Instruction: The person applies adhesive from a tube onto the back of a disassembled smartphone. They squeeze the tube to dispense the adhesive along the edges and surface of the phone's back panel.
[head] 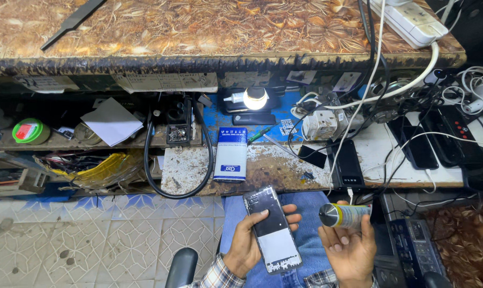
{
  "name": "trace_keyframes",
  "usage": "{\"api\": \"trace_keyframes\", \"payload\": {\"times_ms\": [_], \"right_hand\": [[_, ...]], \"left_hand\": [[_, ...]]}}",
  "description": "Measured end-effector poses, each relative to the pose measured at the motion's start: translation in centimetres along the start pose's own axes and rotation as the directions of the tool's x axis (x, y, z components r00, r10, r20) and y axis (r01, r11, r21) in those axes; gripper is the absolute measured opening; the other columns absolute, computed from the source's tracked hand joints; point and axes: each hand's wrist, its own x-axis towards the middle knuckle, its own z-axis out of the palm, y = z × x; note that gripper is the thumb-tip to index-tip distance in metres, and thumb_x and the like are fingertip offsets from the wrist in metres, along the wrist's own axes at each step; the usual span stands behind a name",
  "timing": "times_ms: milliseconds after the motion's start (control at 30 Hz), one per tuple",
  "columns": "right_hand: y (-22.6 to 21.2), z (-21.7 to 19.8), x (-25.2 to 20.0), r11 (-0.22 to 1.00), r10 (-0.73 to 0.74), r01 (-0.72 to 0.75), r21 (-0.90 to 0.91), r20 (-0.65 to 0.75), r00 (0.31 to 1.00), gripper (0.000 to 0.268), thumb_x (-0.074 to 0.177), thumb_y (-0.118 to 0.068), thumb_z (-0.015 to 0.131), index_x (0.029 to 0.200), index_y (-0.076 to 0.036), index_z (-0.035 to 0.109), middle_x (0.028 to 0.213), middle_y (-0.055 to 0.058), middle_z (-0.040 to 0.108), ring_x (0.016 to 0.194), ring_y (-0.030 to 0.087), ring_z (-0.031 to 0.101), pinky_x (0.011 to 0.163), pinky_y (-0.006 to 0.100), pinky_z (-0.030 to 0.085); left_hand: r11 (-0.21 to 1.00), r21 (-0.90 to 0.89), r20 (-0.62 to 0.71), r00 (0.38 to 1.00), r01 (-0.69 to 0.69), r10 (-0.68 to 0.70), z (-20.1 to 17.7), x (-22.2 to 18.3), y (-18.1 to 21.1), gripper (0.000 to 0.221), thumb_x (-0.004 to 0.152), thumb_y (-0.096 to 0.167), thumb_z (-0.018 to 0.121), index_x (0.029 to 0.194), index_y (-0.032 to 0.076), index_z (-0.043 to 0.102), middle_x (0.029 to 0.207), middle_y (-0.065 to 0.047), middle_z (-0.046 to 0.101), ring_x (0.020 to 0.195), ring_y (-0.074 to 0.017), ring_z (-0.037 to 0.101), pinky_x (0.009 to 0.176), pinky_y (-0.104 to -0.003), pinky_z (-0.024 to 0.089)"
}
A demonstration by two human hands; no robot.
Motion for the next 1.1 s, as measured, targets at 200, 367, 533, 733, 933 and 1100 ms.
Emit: {"api": "trace_keyframes", "payload": {"times_ms": [200,367,533,733,933,1100], "right_hand": [[1.1,1.2,-2.2,0.955,-0.167,0.177,-0.238,0.063,0.984,0.061,0.092,-0.051,0.076,0.122,0.0,0.062,0.062,0.009,0.052,0.043,0.018,0.041,0.041,0.031,0.032],[3.0,1.6,-3.2,0.858,-0.309,0.317,-0.404,0.086,0.947,0.055,0.09,-0.047,0.075,0.12,-0.003,0.06,0.064,0.017,0.06,0.044,0.023,0.055,0.035,0.029,0.042],[3.7,0.8,-3.4,0.835,-0.319,0.307,-0.457,0.054,0.946,0.056,0.087,-0.046,0.076,0.122,-0.006,0.057,0.062,0.016,0.059,0.044,0.021,0.055,0.046,0.034,0.052],[3.4,1.3,-3.3,0.842,-0.313,0.308,-0.443,0.065,0.948,0.052,0.09,-0.049,0.073,0.117,-0.007,0.059,0.058,0.013,0.06,0.039,0.021,0.054,0.044,0.036,0.054],[3.4,1.3,-3.5,0.86,-0.287,0.277,-0.428,0.042,0.957,0.052,0.09,-0.05,0.071,0.114,-0.005,0.059,0.055,0.013,0.056,0.041,0.025,0.054,0.038,0.032,0.045],[3.3,0.7,-3.6,0.891,-0.251,0.21,-0.402,-0.05,0.967,0.053,0.085,-0.049,0.074,0.115,-0.008,0.059,0.059,0.016,0.056,0.047,0.027,0.056,0.032,0.027,0.043]], "left_hand": [[0.961,-0.002,0.055,0.959,-0.278,0.278,0.3,-0.3,-1.3,0.092,0.093,0.07,0.033,0.123,-0.013,0.06,0.12,-0.027,0.068,0.108,-0.0374,0.069,0.1,-0.05,0.056],[0.945,-0.055,0.128,0.936,-0.324,0.328,0.5,-1.1,-2.4,0.094,0.092,0.07,0.031,0.154,0.0,0.042,0.115,-0.021,0.067,0.1,-0.0332,0.07,0.098,-0.047,0.055],[0.969,-0.181,0.137,0.971,-0.171,0.197,0.1,-1.6,-3.5,0.099,0.09,0.073,0.035,0.153,-0.003,0.045,0.116,-0.021,0.067,0.103,-0.0348,0.068,0.099,-0.051,0.054],[0.945,-0.326,0.178,0.981,-0.013,0.075,0.1,-2.2,-4.2,0.103,0.089,0.076,0.036,0.154,-0.003,0.045,0.12,-0.025,0.064,0.107,-0.0386,0.065,0.104,-0.053,0.05],[0.943,-0.332,0.192,0.979,0.003,0.065,0.3,-2.8,-4.2,0.101,0.09,0.077,0.033,0.152,-0.002,0.046,0.124,-0.025,0.063,0.114,-0.0389,0.063,0.107,-0.054,0.049],[0.943,-0.333,0.14,0.99,0.026,0.022,0.2,-3.0,-4.3,0.097,0.091,0.077,0.032,0.148,0.002,0.052,0.131,-0.026,0.064,0.124,-0.039,0.062,0.114,-0.056,0.046]]}}
